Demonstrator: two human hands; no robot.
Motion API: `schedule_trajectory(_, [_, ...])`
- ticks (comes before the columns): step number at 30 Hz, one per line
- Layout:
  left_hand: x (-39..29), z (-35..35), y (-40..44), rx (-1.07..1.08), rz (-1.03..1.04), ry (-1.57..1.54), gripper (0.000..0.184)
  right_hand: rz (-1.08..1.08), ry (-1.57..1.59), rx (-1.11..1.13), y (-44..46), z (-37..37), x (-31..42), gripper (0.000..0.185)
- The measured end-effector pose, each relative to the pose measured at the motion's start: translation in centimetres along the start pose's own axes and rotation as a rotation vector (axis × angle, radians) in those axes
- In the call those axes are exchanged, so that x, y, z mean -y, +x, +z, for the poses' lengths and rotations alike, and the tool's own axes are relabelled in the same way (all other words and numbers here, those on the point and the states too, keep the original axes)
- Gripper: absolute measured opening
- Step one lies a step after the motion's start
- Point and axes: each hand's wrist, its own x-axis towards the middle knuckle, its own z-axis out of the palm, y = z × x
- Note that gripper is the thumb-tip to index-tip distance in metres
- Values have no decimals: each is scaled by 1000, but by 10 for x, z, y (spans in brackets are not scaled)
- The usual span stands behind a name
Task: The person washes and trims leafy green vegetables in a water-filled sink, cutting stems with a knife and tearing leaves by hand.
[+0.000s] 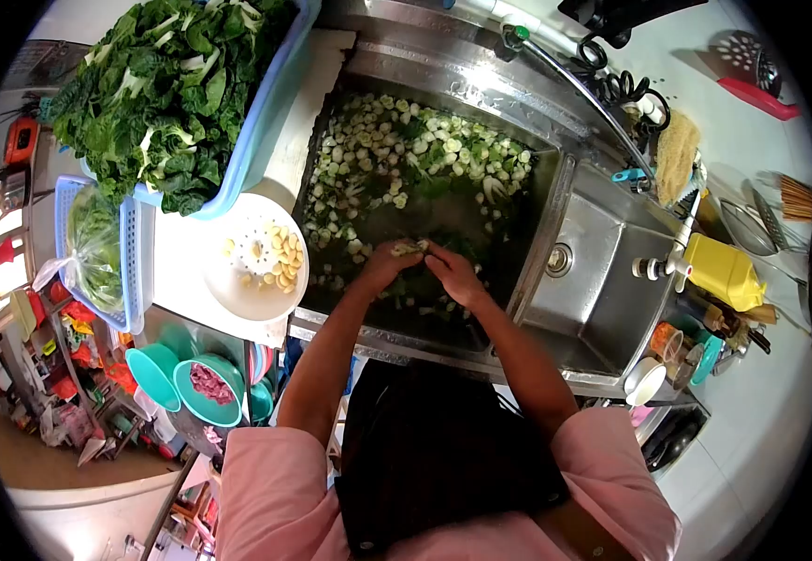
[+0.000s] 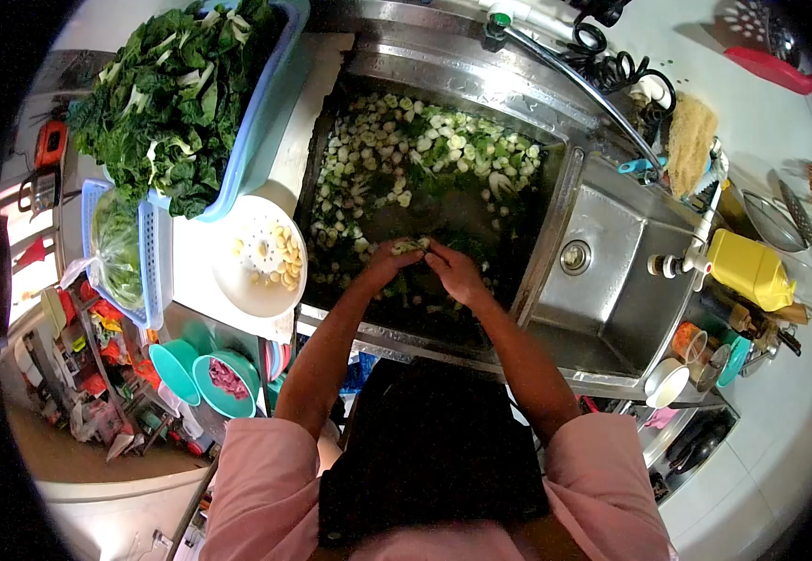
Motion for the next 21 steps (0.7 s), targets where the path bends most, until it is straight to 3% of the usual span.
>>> schedule_trajectory(2, [9,2,5,21,42,62,61,-19,72,-48,6,2,-12,57])
schedule_trajectory(5, [12,8,-4,47,21,-43,78,90,-56,-85,0,-12,-2,59])
schedule_trajectory(7, [12,10,-5,-309,-47,66,64,144,-52,-209,8,-37,-10,60])
schedule_trajectory(9, [14,12,-8,-447,-76,73,60,168,-97,-355,13,-64,-25,59])
schedule_trajectory(10, [14,6,-8,-409,-62,31,64,155,-140,-443,17,-77,-26,57])
schedule_trajectory(14, [20,-8,13,-653,-299,-119,71,46,-293,-784,18,-93,-4,23])
schedule_trajectory(15, [26,-12,17,-704,-339,-162,76,18,-339,-812,17,-96,3,25])
schedule_trajectory(17, [38,-34,16,-679,-282,-255,95,-44,-428,-868,24,-106,15,33])
schedule_trajectory(19, [43,-41,13,-643,-96,-322,90,-147,-583,-928,42,-108,28,32])
schedule_trajectory(21, [48,-41,8,-593,221,-363,63,-181,-748,-937,60,-111,28,32])
